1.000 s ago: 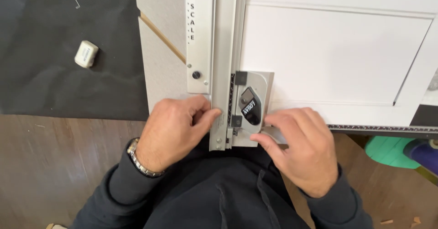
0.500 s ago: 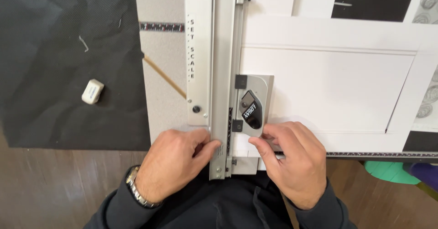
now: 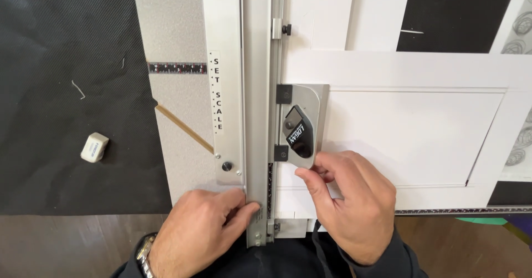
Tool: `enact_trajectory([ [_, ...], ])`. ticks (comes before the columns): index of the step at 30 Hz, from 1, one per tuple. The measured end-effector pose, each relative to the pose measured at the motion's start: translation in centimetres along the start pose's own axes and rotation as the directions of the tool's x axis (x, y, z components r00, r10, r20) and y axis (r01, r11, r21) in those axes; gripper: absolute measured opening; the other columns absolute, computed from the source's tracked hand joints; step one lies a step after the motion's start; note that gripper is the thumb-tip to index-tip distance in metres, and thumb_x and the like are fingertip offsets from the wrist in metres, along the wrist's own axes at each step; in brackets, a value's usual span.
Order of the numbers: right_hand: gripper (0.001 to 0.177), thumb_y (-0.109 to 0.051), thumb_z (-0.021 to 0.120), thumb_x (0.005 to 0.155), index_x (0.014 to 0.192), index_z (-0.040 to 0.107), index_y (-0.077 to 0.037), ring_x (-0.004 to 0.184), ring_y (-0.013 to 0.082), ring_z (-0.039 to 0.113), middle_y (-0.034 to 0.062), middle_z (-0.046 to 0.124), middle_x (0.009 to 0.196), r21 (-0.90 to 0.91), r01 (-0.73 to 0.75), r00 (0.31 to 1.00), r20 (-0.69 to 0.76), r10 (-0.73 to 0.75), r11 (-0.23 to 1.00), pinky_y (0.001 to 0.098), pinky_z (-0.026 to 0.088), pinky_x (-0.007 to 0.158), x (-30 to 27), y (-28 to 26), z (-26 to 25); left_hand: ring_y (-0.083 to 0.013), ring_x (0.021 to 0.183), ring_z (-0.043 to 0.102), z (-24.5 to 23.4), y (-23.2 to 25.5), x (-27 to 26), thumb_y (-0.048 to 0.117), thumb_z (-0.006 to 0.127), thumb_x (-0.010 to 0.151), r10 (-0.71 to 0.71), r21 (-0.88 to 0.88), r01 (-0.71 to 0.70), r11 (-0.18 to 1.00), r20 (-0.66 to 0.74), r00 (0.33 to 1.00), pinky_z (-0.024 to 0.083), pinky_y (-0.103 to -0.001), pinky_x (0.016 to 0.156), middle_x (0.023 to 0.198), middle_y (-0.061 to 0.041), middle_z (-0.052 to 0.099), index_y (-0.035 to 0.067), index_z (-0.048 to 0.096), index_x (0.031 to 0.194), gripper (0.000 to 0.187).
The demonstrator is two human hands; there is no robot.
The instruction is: Using a professional mat cutter to cut window openings in a picture mat board.
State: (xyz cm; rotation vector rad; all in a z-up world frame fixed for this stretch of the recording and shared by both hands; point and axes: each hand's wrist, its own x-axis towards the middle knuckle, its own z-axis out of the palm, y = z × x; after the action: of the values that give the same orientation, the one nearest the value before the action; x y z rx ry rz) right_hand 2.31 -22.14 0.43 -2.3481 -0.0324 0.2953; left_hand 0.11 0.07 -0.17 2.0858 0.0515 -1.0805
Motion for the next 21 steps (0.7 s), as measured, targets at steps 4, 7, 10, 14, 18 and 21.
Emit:
enact_trajectory([
  [4,0.024,-0.013,0.085,0.083,0.093,0.067,0.0,0.064,0.013,0.068,0.0057,0.068,0.077,0.021,-0.015,1.0,-0.006,0.015,1.0,0.0256,0.052,0.053,0.4,0.1,0.1,-0.0311,0.046,0.067,0.2,-0.4,0.0,0.028,0.076,0.085,0.016,-0.035,-0.015,0.999,0.028,0.999,0.052,-0.043,0.046,0.053,-0.013,0.064,0.007,0.067,0.074,0.025],
  [7,0.024,-0.012,0.085,0.083,0.094,0.067,0.0,0.065,0.0124,0.068,0.0061,0.069,0.078,0.017,-0.032,0.999,-0.02,0.032,0.999,0.0249,0.053,0.054,0.8,-0.2,0.1,-0.0313,0.046,0.068,0.2,-0.3,0.1,0.028,0.078,0.084,-0.055,-0.03,0.057,0.998,0.06,0.997,0.052,-0.043,0.046,0.053,-0.013,0.064,0.008,0.068,0.075,0.024],
  [10,0.024,-0.012,0.085,0.083,0.095,0.068,0.0,0.064,0.0115,0.067,0.0061,0.069,0.079,0.028,-0.06,0.998,-0.017,0.06,0.998,0.0243,0.052,0.053,1.0,-0.2,0.1,-0.0304,0.046,0.069,0.4,-0.7,0.0,0.027,0.078,0.084,-0.058,-0.032,0.061,0.998,0.073,0.996,0.053,-0.043,0.046,0.053,-0.012,0.065,0.009,0.067,0.074,0.024],
  [14,0.022,-0.011,0.084,0.084,0.094,0.068,0.001,0.064,0.0103,0.068,0.0057,0.069,0.078,0.04,-0.087,0.996,-0.029,0.088,0.995,0.0233,0.053,0.053,1.6,-0.6,0.3,-0.0308,0.046,0.069,0.7,-1.2,0.0,0.024,0.078,0.085,0.05,-0.068,-0.049,0.997,0.026,0.998,0.052,-0.043,0.044,0.056,-0.011,0.067,0.006,0.061,0.069,0.029],
  [18,0.02,-0.01,0.084,0.085,0.093,0.069,0.001,0.06,0.0094,0.064,0.0053,0.067,0.075,0.028,-0.108,0.993,-0.038,0.109,0.994,0.024,0.048,0.05,2.2,-0.8,0.4,-0.0282,0.045,0.07,0.7,-1.3,0.1,0.026,0.077,0.086,-0.036,-0.04,0.041,0.998,0.103,0.994,0.054,-0.042,0.046,0.055,-0.011,0.067,0.007,0.062,0.069,0.03],
  [21,0.019,-0.009,0.083,0.086,0.093,0.07,0.002,0.056,0.0091,0.059,0.005,0.067,0.073,0.024,-0.13,0.991,-0.036,0.131,0.991,0.0248,0.044,0.048,2.4,-0.9,0.5,-0.0271,0.044,0.071,0.7,-1.3,0.2,0.027,0.077,0.086,-0.077,-0.029,0.081,0.996,0.138,0.988,0.055,-0.041,0.046,0.054,-0.01,0.067,0.008,0.063,0.069,0.029],
])
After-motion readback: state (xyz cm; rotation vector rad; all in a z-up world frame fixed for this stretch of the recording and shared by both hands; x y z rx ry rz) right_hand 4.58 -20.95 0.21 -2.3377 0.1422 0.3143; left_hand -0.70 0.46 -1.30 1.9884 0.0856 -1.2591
